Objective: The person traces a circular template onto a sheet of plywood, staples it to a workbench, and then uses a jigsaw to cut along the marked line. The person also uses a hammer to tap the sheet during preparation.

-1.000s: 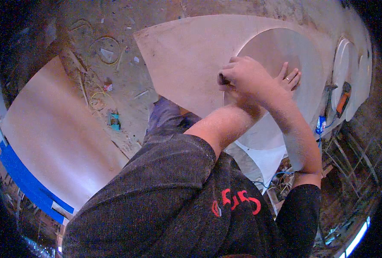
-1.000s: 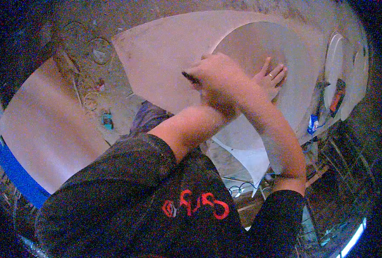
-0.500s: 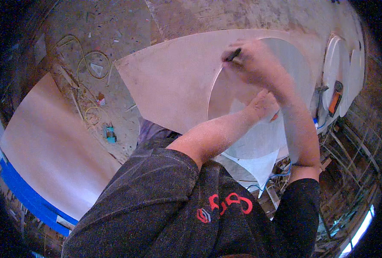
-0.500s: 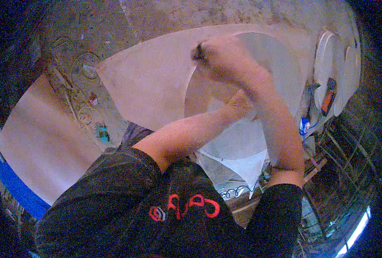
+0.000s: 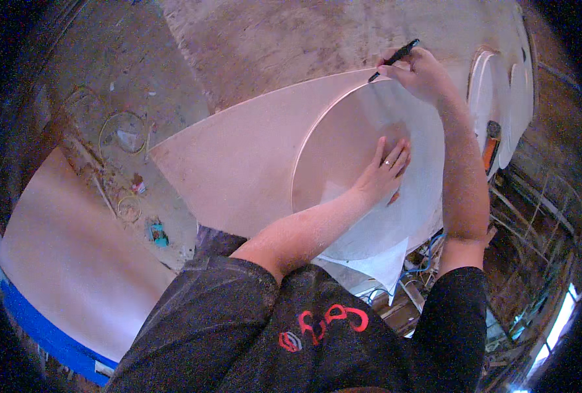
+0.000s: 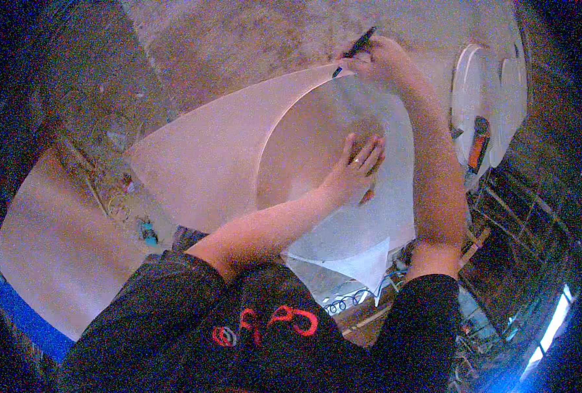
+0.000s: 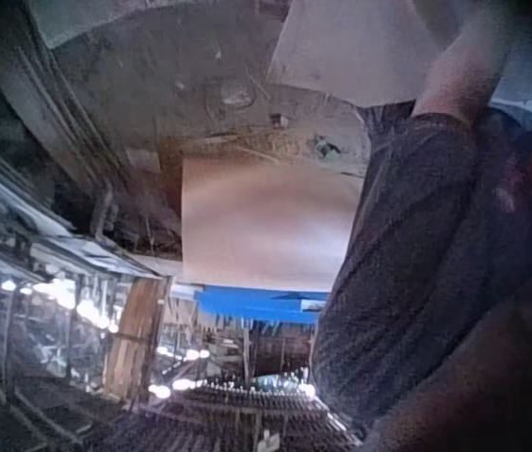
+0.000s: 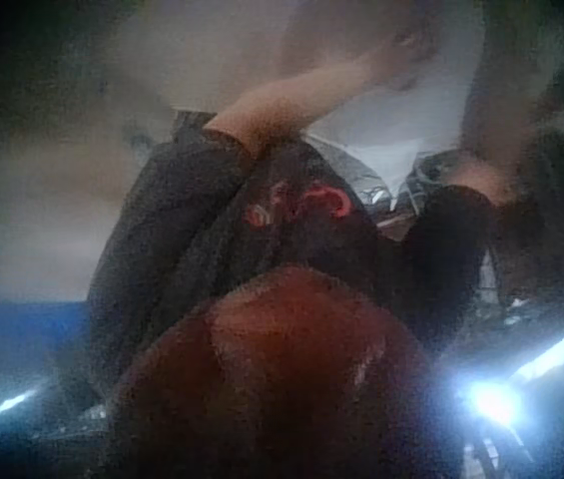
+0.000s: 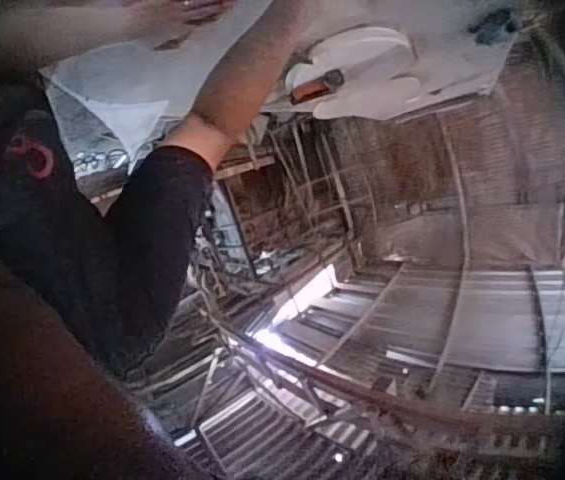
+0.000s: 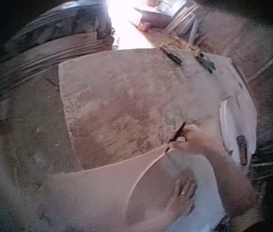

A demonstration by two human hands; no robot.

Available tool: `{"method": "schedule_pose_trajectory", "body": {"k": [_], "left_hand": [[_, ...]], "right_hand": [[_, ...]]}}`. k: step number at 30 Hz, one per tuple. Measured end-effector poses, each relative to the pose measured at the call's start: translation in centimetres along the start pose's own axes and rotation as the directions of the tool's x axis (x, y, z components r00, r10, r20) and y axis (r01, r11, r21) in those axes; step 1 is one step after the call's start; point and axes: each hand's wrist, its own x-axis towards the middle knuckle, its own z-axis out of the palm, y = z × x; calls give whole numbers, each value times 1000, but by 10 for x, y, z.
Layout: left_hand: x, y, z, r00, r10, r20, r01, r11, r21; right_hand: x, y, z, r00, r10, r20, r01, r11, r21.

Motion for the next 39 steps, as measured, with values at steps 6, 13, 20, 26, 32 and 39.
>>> {"method": "schedule_pose_trajectory", "body": {"k": [6,13,20,26,32,39], "left_hand": [[1,-2,-5,999,-5,46,9,995,-95],[2,-2,-6,998,8,61,-7,1000,-16],[0,-5,-21,998,-5,66,9,998,-57],[0,-2,-4,999,-14,-40,13,1000,-18],[-5,-5,-19,999,6,50,-4,999,-51],[13,2,45,977,-123,173,210,654,-727]], "right_hand": [[-20,46,-10,984,160,-83,-142,972,188],[-54,89,-25,916,310,-255,-287,950,122],[-51,69,-3,908,155,-388,-191,980,-55],[-15,-9,13,968,-111,-224,40,952,-302],[-14,-54,46,954,-249,-164,193,935,-298],[-49,-115,78,916,-402,3,400,910,-106]]}}
